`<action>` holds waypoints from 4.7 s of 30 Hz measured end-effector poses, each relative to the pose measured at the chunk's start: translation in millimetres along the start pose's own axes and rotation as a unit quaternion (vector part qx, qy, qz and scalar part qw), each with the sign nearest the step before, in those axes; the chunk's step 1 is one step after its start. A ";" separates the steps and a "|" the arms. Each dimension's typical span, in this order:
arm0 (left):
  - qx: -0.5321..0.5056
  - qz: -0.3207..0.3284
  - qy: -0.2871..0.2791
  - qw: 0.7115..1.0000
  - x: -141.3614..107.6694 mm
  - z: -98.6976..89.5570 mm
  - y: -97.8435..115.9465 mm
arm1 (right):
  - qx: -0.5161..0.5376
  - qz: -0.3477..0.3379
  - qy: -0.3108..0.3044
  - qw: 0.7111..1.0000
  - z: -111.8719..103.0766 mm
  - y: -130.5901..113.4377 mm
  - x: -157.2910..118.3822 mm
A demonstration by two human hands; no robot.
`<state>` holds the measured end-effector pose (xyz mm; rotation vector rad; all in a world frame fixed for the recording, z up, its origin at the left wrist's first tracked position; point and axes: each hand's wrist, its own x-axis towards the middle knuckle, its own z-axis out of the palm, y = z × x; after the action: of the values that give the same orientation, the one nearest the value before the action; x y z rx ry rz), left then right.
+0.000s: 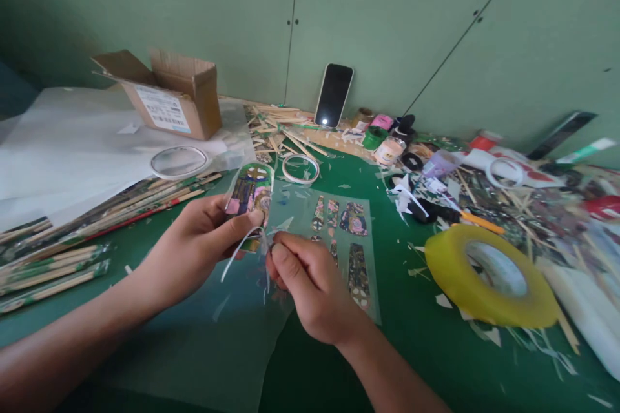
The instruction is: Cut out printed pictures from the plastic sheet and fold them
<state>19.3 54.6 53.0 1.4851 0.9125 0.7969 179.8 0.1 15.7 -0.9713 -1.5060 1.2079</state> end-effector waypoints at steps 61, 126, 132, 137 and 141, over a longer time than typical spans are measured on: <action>0.123 0.030 0.007 0.992 -0.5 7.2 -6.8 | -0.007 -0.011 0.221 0.975 -2.4 6.3 7.8; -0.110 0.062 -0.066 0.990 -3.8 6.9 2.8 | -0.226 -0.146 0.035 0.962 -0.7 -3.7 -2.7; -0.162 0.055 -0.077 0.982 -3.1 8.3 3.2 | -0.196 -0.140 0.046 0.969 1.2 -3.7 -3.6; -0.164 0.052 -0.090 0.981 -3.6 7.3 3.3 | -0.212 -0.143 0.049 0.966 1.9 -1.9 -2.5; -0.155 0.058 -0.092 0.982 -4.9 7.2 4.7 | -0.259 -0.159 0.056 0.951 2.4 -2.4 -1.7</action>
<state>23.9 46.7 57.0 1.3197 0.5387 0.8292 177.8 -2.6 17.6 -1.0563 -1.8445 0.5236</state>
